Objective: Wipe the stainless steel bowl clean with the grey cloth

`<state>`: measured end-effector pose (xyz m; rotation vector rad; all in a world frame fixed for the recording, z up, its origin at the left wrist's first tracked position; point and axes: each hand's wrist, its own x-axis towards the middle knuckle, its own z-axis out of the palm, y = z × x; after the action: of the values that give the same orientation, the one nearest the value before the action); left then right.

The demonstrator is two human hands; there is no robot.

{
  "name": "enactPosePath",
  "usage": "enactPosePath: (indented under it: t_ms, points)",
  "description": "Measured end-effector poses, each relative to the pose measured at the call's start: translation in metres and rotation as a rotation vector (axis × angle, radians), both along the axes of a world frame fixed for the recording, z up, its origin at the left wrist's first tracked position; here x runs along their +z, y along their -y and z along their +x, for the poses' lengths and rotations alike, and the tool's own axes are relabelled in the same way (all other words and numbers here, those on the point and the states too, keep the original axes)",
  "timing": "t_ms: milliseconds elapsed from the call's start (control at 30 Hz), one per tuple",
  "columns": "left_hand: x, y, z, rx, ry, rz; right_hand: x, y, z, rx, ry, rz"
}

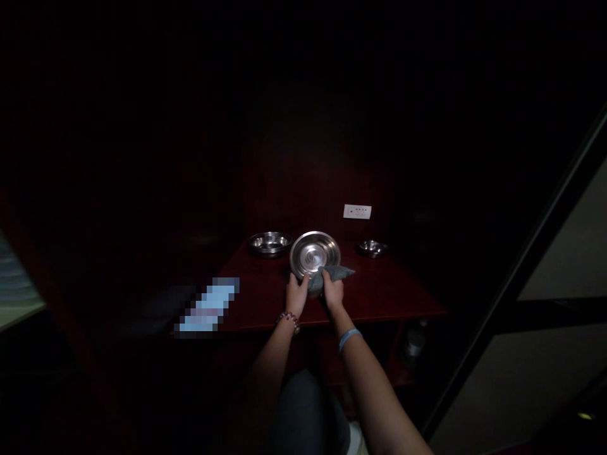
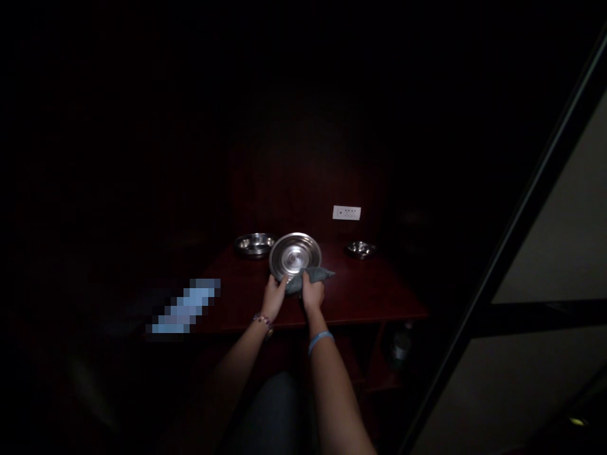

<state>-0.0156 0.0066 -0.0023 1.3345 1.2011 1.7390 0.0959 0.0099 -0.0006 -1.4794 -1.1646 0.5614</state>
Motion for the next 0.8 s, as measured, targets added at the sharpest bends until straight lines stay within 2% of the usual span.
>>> enactPosePath:
  t_ms: [267,500,800]
  points:
    - [-0.002,-0.002,-0.003,0.036,-0.045,0.003,0.013,0.009,-0.005,-0.003,0.051,-0.13]
    - [0.001,-0.002,-0.005,0.096,0.006,-0.024,0.016,0.02,-0.014,0.054,0.218,-0.076]
    - [-0.004,-0.007,-0.005,0.091,0.019,-0.014,0.017,0.016,-0.011,0.1,0.147,-0.195]
